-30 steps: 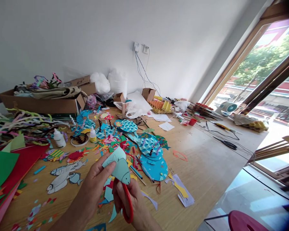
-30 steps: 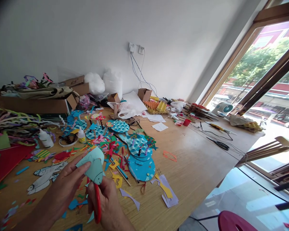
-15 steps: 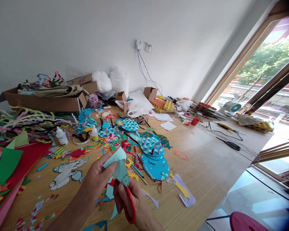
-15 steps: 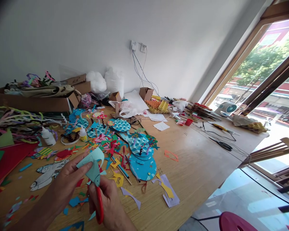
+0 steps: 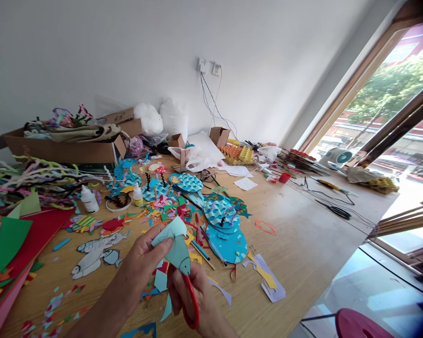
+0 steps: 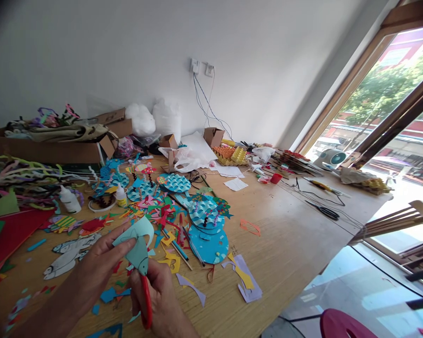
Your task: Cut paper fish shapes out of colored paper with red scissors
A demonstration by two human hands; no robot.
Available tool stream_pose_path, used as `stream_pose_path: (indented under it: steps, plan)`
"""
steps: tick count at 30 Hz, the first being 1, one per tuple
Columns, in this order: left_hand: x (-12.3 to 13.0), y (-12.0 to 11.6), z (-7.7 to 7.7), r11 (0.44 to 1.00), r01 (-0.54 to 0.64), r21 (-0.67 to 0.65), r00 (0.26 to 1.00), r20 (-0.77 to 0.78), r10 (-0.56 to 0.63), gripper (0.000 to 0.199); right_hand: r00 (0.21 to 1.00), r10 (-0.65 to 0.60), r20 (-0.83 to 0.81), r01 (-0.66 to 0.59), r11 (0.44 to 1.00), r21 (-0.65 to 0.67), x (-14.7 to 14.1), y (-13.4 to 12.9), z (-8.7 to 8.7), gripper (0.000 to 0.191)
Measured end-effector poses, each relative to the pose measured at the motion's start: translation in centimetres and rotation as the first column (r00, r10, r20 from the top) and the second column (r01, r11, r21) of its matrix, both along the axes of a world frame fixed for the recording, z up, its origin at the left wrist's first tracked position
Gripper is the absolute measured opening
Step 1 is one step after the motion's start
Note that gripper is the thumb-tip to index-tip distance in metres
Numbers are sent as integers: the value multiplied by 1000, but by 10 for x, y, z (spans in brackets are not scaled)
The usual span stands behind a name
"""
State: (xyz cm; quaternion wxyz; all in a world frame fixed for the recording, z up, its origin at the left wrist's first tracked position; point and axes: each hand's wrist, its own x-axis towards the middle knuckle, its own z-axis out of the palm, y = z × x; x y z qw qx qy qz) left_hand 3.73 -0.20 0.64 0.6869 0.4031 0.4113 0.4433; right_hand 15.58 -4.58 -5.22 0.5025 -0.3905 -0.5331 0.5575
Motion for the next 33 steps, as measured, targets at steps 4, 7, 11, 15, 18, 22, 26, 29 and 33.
stream_pose_path:
  steps: [4,7,11,15,18,22,26,29,33]
  plan:
    - [1,0,2,1000,-1,29,1000,-4,1,25,999,-29,25,29,1000,-9,-1,1,3,57]
    - [1,-1,3,1000,-1,27,1000,-20,2,25,999,-37,29,37,999,5,-2,0,4,58]
    - [1,-1,3,1000,-17,17,999,-41,18,29,997,-53,52,53,999,-2,-2,0,7,57]
    - [0,0,1,998,-24,58,996,-79,28,31,996,-54,65,54,999,-8,-3,-1,8,59]
    - [-1,0,-1,995,-84,54,986,-138,91,38,996,-55,64,56,998,-13,-3,0,6,58]
    - [0,-1,-2,985,-148,85,969,-187,161,34,994,-57,88,59,998,-17,-3,0,7,58]
    - [0,-1,-2,991,-61,120,983,-163,81,25,988,-54,142,56,998,-9,0,0,12,58]
    - [-1,-1,-3,992,-78,103,984,-155,93,24,990,-24,141,26,1000,-13,2,-2,13,57]
    - [-1,-2,-2,992,-85,90,979,-177,100,22,990,-12,141,15,1000,-16,3,-3,10,54]
